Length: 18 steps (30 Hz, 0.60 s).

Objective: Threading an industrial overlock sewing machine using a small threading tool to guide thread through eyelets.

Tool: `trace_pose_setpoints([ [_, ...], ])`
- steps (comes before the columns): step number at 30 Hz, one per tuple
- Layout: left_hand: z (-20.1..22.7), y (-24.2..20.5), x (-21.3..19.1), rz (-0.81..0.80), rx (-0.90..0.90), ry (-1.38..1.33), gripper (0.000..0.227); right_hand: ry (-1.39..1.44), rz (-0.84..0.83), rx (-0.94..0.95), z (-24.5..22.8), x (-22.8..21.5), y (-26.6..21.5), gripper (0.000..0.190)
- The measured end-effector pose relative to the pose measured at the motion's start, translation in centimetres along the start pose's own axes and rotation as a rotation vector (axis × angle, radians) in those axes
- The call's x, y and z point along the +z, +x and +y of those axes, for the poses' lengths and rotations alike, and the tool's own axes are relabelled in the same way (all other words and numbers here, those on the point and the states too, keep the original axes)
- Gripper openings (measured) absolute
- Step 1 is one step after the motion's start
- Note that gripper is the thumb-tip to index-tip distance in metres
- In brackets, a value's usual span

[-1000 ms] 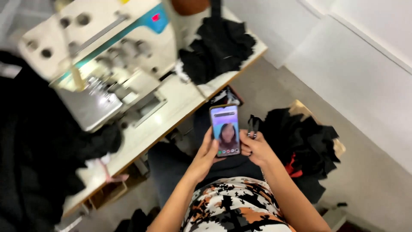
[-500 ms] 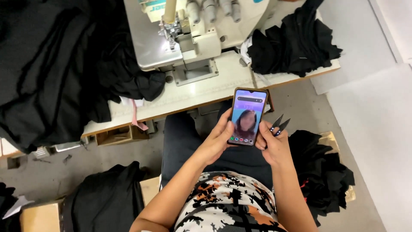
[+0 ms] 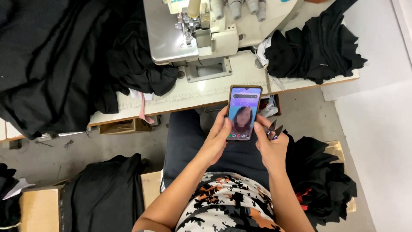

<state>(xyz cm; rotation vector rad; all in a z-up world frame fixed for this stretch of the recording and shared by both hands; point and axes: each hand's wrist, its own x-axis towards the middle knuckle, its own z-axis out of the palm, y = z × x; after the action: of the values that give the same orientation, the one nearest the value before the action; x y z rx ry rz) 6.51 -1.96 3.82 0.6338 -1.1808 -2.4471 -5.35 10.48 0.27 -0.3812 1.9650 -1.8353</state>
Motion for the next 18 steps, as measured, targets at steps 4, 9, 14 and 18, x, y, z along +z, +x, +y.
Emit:
trace_pose_setpoints([
  [4, 0.4, 0.0, 0.2, 0.041, 0.009, -0.019, 0.072, -0.047, 0.048, -0.028, -0.5, 0.9, -0.2, 0.028],
  [9, -0.5, 0.2, -0.2, 0.078, 0.017, -0.045, 0.069, -0.182, 0.043, -0.079, -0.8, 1.5, -0.6, 0.027],
  [14, -0.3, 0.2, -0.1, 0.078, 0.002, -0.029, 0.068, -0.084, 0.042, -0.019, 0.6, 1.2, -0.2, 0.025],
  [18, -0.8, 0.3, -0.4, 0.073, -0.014, -0.053, 0.067, 0.179, 0.040, 0.124, 1.7, 0.6, 1.0, 0.022],
])
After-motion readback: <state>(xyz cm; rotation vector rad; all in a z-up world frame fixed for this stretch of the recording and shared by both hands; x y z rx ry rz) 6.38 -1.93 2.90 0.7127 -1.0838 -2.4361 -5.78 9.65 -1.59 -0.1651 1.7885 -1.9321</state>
